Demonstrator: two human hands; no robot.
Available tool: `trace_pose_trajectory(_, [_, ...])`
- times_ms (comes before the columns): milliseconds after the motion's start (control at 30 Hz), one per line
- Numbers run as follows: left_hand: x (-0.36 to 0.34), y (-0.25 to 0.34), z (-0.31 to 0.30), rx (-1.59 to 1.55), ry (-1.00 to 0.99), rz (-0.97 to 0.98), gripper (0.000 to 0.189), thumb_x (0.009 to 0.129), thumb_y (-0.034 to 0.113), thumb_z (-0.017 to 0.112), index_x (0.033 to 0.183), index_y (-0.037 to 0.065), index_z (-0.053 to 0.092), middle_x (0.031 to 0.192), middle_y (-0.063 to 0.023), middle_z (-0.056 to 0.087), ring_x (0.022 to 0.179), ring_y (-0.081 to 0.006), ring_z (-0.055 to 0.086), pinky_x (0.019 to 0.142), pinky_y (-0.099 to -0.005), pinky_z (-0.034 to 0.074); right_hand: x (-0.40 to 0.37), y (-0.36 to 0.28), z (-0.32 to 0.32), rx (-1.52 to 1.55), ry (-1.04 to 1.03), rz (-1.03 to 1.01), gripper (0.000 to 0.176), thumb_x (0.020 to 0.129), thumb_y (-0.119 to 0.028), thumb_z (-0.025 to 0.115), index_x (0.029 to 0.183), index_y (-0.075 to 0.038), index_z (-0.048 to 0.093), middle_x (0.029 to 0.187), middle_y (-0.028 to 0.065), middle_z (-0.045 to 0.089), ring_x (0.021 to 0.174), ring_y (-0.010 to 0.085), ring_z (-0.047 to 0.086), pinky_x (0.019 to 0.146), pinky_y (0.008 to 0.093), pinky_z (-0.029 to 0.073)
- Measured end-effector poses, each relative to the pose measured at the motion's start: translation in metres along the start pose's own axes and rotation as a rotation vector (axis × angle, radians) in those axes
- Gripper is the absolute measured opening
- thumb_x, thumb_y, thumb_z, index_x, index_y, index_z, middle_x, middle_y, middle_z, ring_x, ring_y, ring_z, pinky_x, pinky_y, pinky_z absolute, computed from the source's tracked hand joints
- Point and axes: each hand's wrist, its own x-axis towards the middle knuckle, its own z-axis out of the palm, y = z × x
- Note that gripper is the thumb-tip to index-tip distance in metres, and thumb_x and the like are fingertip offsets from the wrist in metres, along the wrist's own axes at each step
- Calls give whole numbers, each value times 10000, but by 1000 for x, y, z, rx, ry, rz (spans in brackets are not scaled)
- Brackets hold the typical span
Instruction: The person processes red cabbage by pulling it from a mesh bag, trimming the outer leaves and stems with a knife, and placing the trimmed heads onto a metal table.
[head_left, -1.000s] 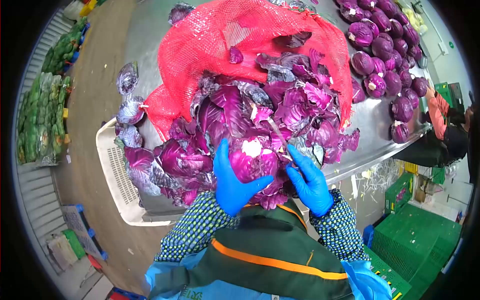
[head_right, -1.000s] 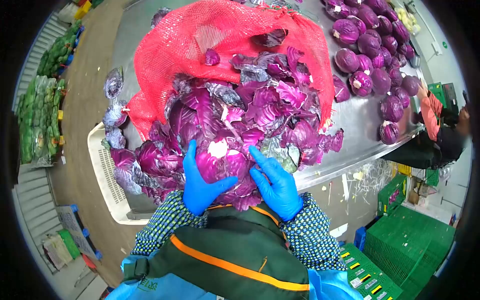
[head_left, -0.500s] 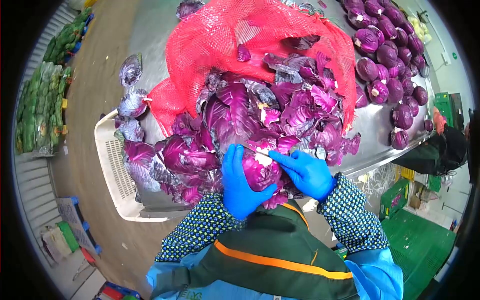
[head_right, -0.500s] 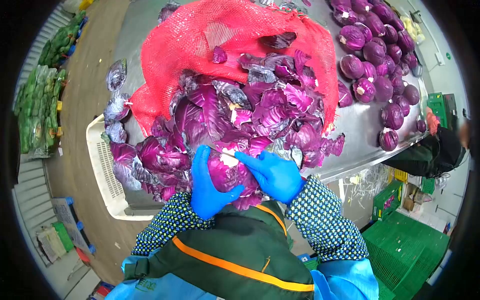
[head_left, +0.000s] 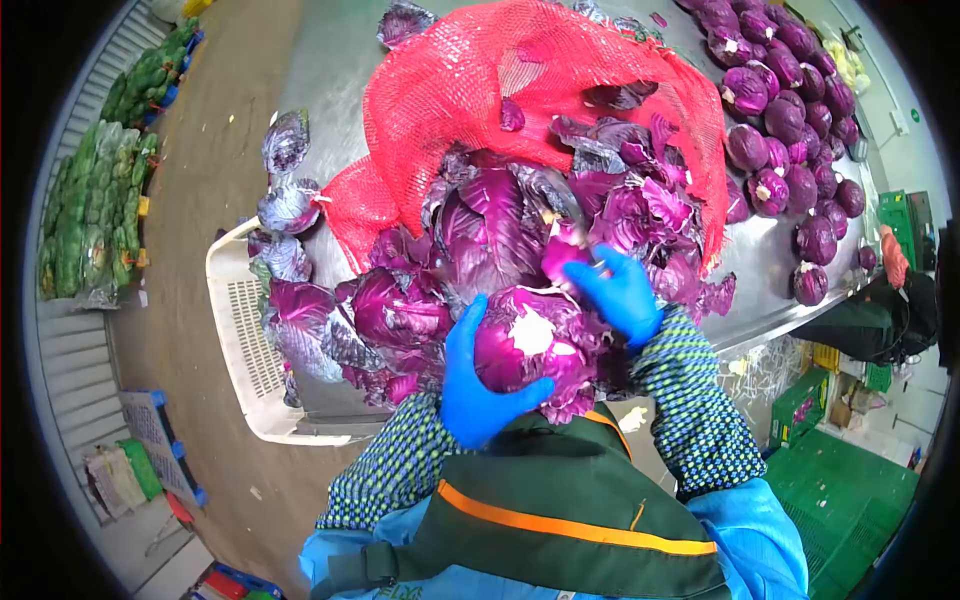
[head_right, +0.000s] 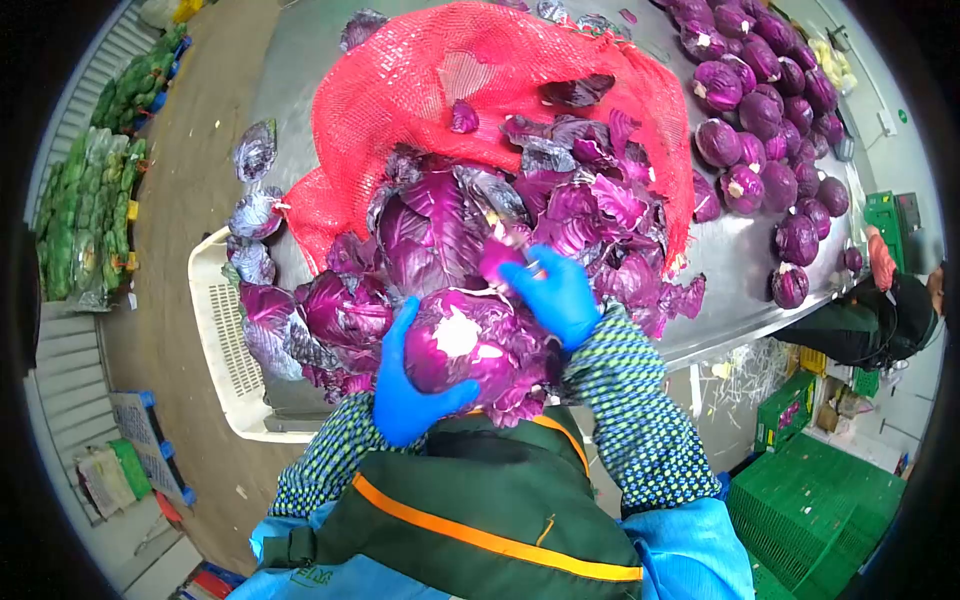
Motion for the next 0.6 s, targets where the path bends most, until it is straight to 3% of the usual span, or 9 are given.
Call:
trace_pose_trajectory(33, [-4,9,-6,-66,-41,37,1103,567,320,854,1383,-35,203,1350,-250,293,1260,-385,318,1059,-466,274,0,-9,-11,-25,142,-47,305,846,-227,654,1037,7,612,738,43,616,641,77,520,579,245,434])
trace_pose_trajectory(100, [4,32,-10,144,6,396,1090,566,306,852,1391,-17,217,1398,-247,250,1307,-392,263,1070,-476,252,11,14,-46,61,414,61,288,864,-215,632,1051,-1,584,727,37,601,626,76,511,558,239,430])
trace_pose_trajectory(133, [10,33,-4,212,24,425,1094,579,272,848,1400,-20,186,1412,-243,235,1319,-371,257,1081,-461,237,-3,-8,-51,327,294,169,290,873,-218,622,1070,-20,548,782,45,605,635,97,543,576,248,454])
trace_pose_trajectory(233, [33,6,19,268,52,361,1075,588,247,846,1399,-22,194,1432,-231,216,1334,-357,242,1097,-449,210,-43,-43,-21,221,50,137,397,843,-206,663,1165,-28,513,1054,76,591,953,136,566,769,280,481])
trace_pose_trajectory(300, [44,-1,26,282,10,289,1071,592,259,844,1398,-19,195,1426,-229,226,1335,-362,238,1099,-447,205,-46,-14,-6,-98,-22,32,566,810,-196,700,1292,-28,455,1181,72,556,1069,128,504,869,280,448])
trace_pose_trajectory(333, [45,-2,27,294,30,332,1052,590,269,843,1391,-12,221,1420,-246,222,1330,-378,236,1088,-465,222,-41,-20,-9,313,-138,51,690,782,-203,731,1358,-28,394,1215,65,548,1049,130,516,906,275,431])
trace_pose_trajectory(367, [42,-4,28,306,53,360,1033,588,280,841,1384,-5,247,1413,-263,218,1325,-394,233,1077,-483,240,-43,-39,-20,377,-195,251,641,780,-203,732,1324,-31,441,1178,67,570,1007,127,535,891,276,440])
trace_pose_trajectory(433, [39,-3,29,342,43,324,1041,585,285,841,1381,-9,238,1403,-275,224,1324,-411,225,1073,-496,240,-43,-36,-27,293,-197,378,609,784,-201,729,1309,-39,465,1137,67,589,961,128,554,863,278,452])
trace_pose_trajectory(600, [36,-2,30,356,24,331,1058,601,244,838,1400,-9,192,1432,-229,215,1348,-351,218,1102,-440,210,-51,-11,-14,-63,-12,-119,572,787,-140,683,1306,-51,459,1089,118,619,941,158,582,786,286,483])
